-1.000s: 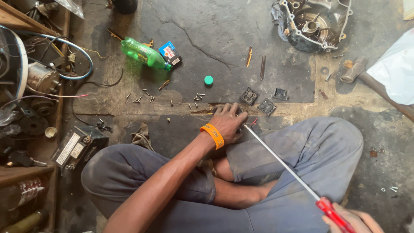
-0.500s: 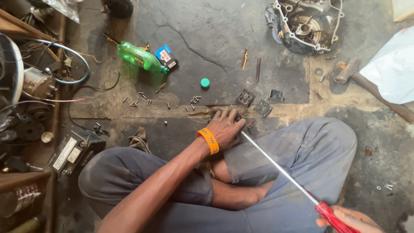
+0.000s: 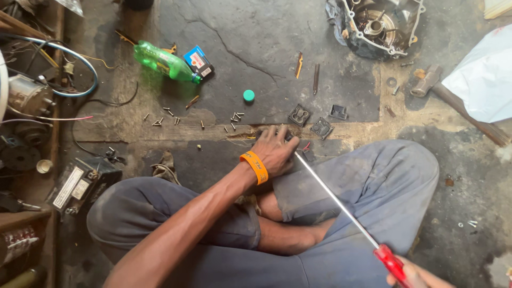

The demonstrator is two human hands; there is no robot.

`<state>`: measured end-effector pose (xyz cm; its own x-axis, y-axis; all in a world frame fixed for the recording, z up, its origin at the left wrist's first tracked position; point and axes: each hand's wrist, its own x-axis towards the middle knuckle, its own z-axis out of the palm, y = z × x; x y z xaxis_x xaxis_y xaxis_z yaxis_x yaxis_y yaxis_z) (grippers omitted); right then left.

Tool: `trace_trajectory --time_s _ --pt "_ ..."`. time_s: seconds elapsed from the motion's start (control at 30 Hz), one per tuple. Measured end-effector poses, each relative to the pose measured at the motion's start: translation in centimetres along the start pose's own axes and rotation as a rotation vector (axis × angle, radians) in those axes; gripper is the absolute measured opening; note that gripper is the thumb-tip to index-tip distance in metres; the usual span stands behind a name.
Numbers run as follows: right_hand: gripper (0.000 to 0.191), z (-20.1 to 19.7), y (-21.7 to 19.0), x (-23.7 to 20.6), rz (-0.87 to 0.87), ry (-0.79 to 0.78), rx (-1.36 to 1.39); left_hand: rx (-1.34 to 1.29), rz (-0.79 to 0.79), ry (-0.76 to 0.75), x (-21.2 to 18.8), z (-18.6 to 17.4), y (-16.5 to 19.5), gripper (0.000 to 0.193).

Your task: The person sits cross-legged on the workshop floor and uses a red-handled screwdriver to unscrew fasteners from a small metal engine component. They hold the part, remove screws, set small brackets and screws aside on the floor, and continue unscrewing other fasteners on the part.

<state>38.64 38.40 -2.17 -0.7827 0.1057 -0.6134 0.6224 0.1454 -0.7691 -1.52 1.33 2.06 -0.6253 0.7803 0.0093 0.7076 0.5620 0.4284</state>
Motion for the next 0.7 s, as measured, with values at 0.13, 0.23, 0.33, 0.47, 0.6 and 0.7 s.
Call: trace_trajectory --time_s 0.13,0.23,0.33,0.47,0.6,0.7 --pt "0.037 -1.8 -0.6 1.0 0.418 -0.185 0.547 0.047 0.051 -0.019 -0.4 -0.5 0.0 0.052" --pt "0.039 -4.4 -1.5 0.4 0.416 -0.176 0.443 0.070 0.130 0.017 -0.9 -0.7 0.4 0.055" --pt "0.040 -6.4 -2.2 0.1 0.135 -0.122 0.093 0.084 0.109 -0.007 -1.1 -0.7 0.8 0.056" --pt "0.040 -4.5 -0.8 -0.2 -0.280 0.081 -0.567 0.105 0.094 0.040 -0.8 -0.5 0.8 0.055" --pt "0.046 -1.5 1.0 -1.5 -0.194 0.077 -0.374 0.064 0.082 0.004 -0.5 -0.2 0.6 0.051" --pt "0.051 -0.8 1.2 -1.2 0.118 -0.090 0.092 0.025 -0.012 -0.056 -0.3 -0.2 0.5 0.048"
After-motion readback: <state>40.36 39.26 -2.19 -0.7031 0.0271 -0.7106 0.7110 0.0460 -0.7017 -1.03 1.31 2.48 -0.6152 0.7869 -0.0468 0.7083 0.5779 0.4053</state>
